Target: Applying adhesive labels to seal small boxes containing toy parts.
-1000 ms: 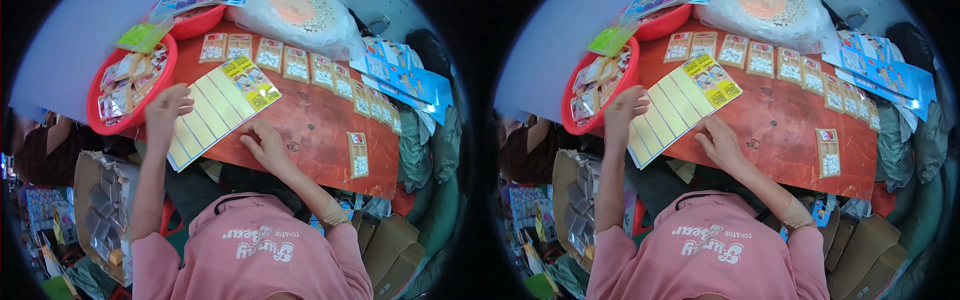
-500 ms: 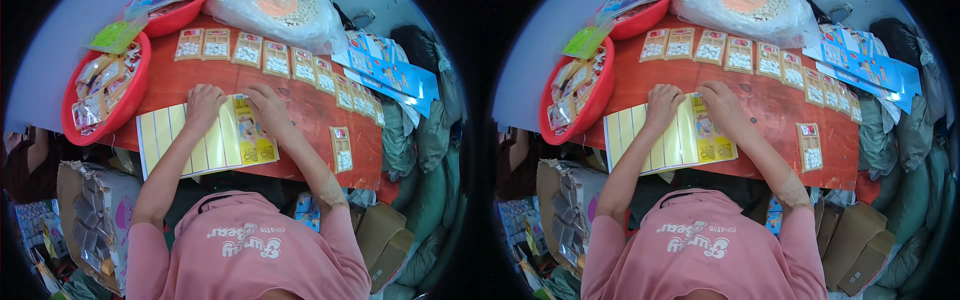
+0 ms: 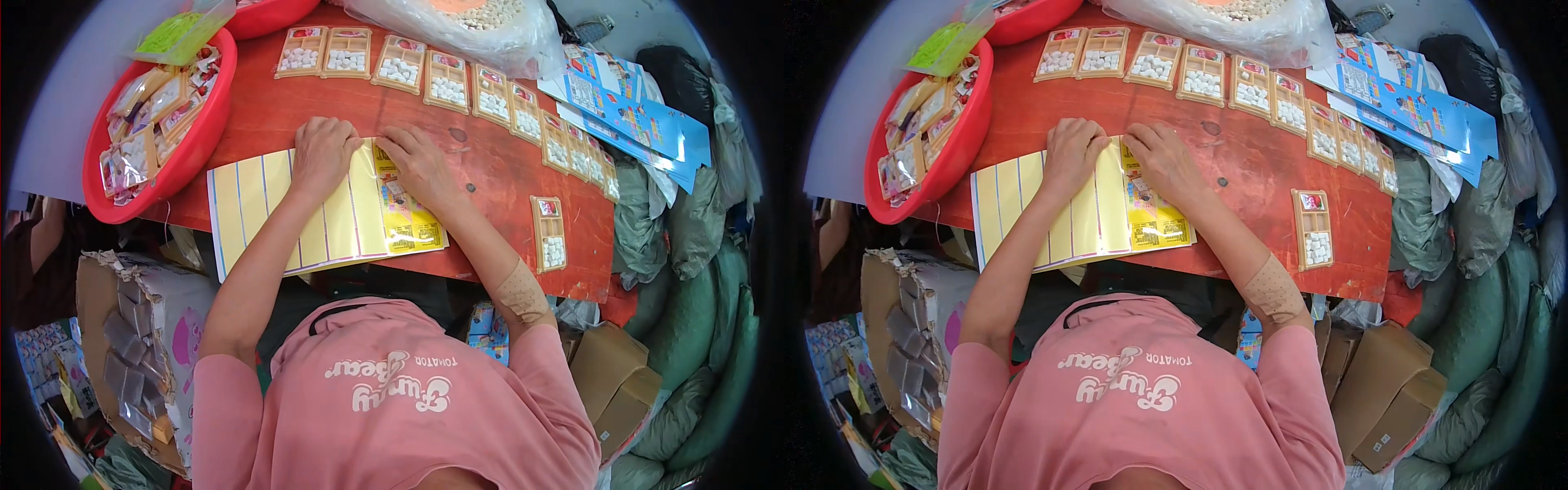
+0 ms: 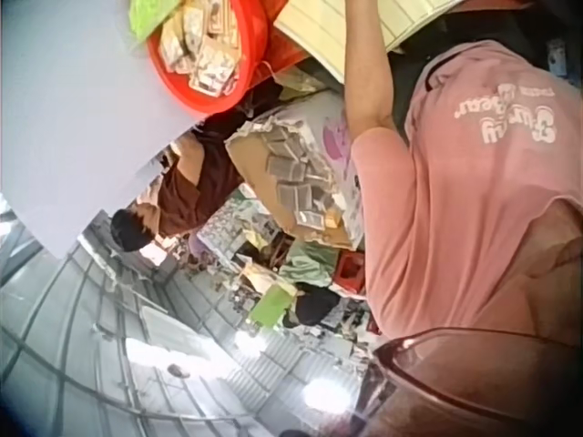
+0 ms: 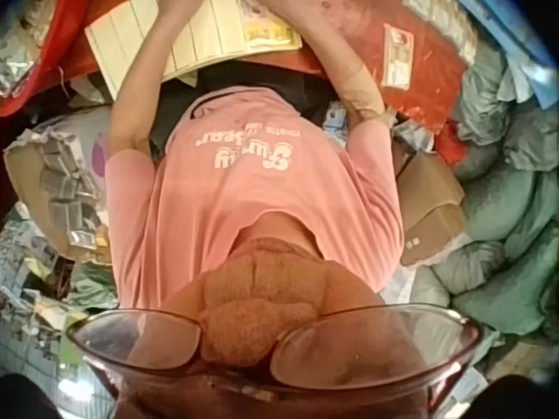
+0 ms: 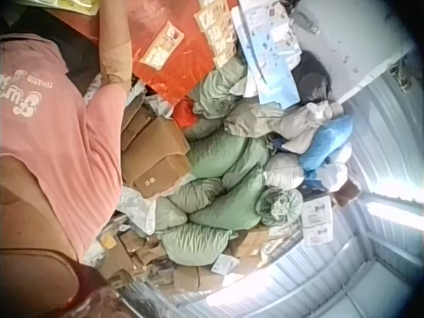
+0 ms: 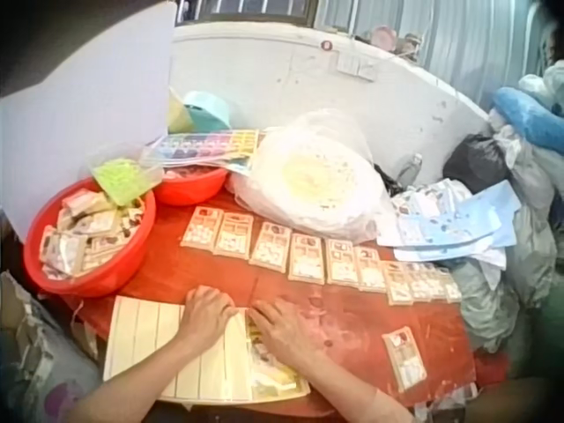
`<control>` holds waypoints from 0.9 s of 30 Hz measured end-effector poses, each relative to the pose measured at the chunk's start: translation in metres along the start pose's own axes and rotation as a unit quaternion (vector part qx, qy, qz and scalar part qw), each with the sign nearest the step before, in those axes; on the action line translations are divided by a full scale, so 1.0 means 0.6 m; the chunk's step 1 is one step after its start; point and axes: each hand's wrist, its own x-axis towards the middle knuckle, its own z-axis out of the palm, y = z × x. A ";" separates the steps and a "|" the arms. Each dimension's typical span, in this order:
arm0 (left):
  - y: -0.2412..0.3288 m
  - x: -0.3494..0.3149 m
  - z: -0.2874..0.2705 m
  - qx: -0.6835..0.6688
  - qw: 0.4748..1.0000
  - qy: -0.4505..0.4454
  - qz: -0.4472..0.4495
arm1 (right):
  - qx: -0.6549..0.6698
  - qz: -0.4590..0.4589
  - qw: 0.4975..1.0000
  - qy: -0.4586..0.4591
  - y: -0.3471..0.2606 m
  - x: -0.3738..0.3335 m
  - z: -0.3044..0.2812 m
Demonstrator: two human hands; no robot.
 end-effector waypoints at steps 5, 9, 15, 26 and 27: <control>-0.004 0.008 0.020 0.035 0.997 0.036 0.062 | 0.026 0.051 0.998 0.031 -0.024 -0.043 -0.088; -0.075 0.041 0.016 0.326 0.941 0.005 0.088 | 0.139 0.200 0.961 0.135 -0.032 -0.114 -0.239; -0.098 0.075 -0.007 0.284 0.958 0.001 -0.025 | 0.104 0.404 0.850 0.323 0.090 -0.254 -0.348; 0.282 -0.053 0.089 -0.181 0.944 -0.088 0.261 | 0.101 0.487 0.852 0.161 0.051 -0.319 -0.250; 0.294 -0.058 0.097 -0.181 0.944 -0.091 0.260 | 0.103 0.489 0.851 0.161 0.036 -0.311 -0.241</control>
